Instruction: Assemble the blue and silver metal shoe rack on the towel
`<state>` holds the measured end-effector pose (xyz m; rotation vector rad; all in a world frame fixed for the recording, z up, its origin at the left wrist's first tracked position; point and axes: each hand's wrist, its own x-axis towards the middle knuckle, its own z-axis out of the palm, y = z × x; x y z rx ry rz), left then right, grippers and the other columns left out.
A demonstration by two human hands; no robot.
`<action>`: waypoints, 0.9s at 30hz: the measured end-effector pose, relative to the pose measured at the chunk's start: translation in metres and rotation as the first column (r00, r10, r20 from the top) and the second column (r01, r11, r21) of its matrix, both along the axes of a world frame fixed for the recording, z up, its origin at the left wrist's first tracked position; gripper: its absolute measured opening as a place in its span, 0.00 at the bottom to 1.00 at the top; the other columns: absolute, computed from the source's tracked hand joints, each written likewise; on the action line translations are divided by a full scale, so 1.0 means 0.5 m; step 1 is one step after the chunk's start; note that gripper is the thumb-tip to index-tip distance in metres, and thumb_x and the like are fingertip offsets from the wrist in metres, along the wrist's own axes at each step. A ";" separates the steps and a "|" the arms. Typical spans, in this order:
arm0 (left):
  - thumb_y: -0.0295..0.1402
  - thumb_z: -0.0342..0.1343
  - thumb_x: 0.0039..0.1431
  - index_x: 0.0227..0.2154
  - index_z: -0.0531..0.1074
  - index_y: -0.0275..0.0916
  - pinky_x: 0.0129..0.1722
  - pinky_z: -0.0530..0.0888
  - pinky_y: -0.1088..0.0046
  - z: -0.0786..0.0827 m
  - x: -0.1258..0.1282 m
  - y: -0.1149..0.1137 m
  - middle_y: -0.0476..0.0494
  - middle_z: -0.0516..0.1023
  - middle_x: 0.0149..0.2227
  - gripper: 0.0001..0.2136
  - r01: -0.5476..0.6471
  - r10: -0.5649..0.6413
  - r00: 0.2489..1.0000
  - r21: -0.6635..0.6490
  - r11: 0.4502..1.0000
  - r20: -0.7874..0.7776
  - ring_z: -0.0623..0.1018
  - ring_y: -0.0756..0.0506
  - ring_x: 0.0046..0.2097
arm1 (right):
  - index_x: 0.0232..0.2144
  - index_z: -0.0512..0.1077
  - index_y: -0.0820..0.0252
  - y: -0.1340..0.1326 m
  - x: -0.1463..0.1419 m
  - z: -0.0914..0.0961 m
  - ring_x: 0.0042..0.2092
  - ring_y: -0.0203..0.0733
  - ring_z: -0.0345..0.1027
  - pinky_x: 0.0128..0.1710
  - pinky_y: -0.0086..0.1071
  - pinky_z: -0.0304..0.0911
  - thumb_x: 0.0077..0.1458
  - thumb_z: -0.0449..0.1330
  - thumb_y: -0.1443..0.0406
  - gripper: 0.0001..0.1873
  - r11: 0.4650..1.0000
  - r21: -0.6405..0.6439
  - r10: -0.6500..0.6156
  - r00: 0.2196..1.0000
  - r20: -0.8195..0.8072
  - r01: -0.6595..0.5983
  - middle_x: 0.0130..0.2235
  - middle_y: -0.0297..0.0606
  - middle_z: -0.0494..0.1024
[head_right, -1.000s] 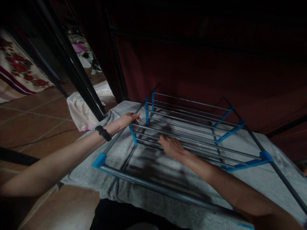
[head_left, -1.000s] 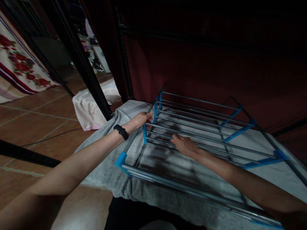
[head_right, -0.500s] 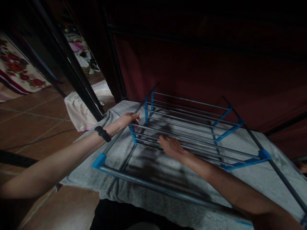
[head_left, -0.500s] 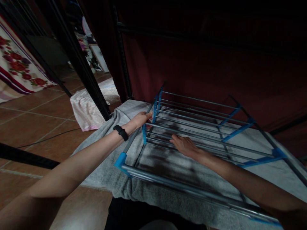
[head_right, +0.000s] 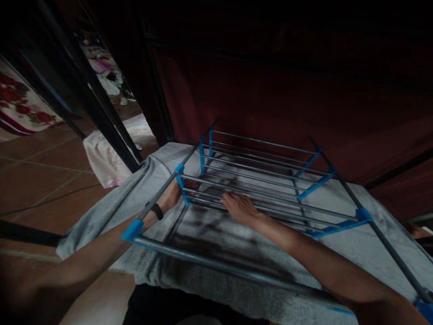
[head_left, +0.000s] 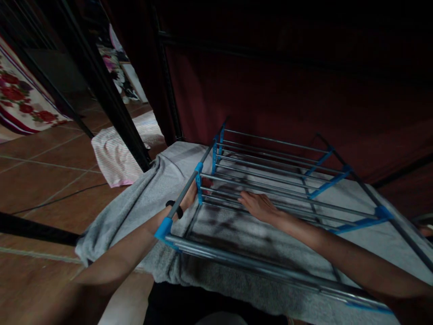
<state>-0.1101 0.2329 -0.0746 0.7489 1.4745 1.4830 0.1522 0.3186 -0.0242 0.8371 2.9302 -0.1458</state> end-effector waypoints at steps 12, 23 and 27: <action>0.52 0.45 0.62 0.21 0.65 0.45 0.20 0.63 0.71 0.004 0.013 0.009 0.51 0.58 0.14 0.20 0.048 -0.046 0.999 0.119 0.992 -0.018 0.61 0.49 0.18 | 0.47 0.66 0.56 0.002 -0.005 0.006 0.42 0.45 0.75 0.37 0.32 0.59 0.70 0.40 0.56 0.19 1.000 -0.011 -0.004 1.000 0.030 0.004 0.41 0.40 0.80; 0.49 0.44 0.62 0.23 0.63 0.43 0.18 0.59 0.73 -0.012 0.013 0.024 0.52 0.58 0.15 0.18 -0.055 0.053 0.998 0.090 0.994 0.020 0.58 0.51 0.17 | 0.45 0.66 0.55 0.017 -0.006 -0.007 0.42 0.45 0.75 0.35 0.32 0.57 0.70 0.39 0.56 0.19 1.000 0.001 0.015 1.000 0.027 -0.015 0.41 0.39 0.79; 0.48 0.42 0.63 0.25 0.61 0.43 0.18 0.58 0.74 -0.011 0.017 0.027 0.53 0.60 0.17 0.17 -0.097 0.096 0.995 0.069 0.993 0.016 0.58 0.52 0.17 | 0.45 0.66 0.55 0.014 -0.007 -0.004 0.42 0.44 0.75 0.36 0.32 0.58 0.70 0.39 0.55 0.19 1.000 -0.009 -0.006 1.000 0.030 0.006 0.41 0.39 0.79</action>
